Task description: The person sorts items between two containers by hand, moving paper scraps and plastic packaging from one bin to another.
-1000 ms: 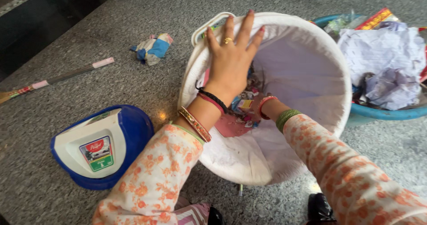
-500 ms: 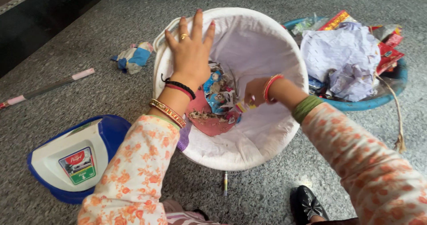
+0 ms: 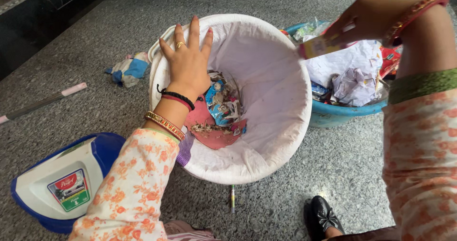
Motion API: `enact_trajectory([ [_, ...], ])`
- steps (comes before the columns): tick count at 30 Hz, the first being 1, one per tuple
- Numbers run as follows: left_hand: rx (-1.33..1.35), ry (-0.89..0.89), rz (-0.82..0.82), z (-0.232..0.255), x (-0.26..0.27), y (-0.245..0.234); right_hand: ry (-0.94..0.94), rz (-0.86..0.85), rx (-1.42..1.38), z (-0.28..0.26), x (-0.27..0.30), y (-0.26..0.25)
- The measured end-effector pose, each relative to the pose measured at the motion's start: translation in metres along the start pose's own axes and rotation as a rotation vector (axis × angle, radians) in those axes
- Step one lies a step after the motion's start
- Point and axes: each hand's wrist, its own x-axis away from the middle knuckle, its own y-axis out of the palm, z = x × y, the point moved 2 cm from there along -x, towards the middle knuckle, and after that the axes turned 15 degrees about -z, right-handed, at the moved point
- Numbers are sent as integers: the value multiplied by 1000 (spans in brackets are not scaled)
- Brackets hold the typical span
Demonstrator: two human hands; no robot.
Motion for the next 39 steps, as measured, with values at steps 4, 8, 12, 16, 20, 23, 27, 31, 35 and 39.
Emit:
enact_trajectory([
  [4,2,22,16,3,0,1,269,-45,-257,54,-20,16],
  [8,1,36,30,5,0,0,145,124,-58,101,-69,50],
  [12,8,45,12,8,4,-2,239,-75,-27,149,-131,119],
  [16,7,45,15,8,4,-4,311,-293,-271,191,-158,187],
  [20,11,49,29,7,1,0,287,-225,-297,187,-158,184],
  [23,5,49,43,7,1,3,385,-205,-431,174,-137,155],
  [27,-1,39,27,6,0,3,51,-26,-155,133,-126,107],
  [31,-6,34,27,4,-1,4,-93,76,-172,68,-83,62],
  [35,5,30,24,4,0,4,-208,68,-174,-2,-54,40],
  [39,13,32,42,4,2,3,-305,-10,-141,-53,-70,54],
])
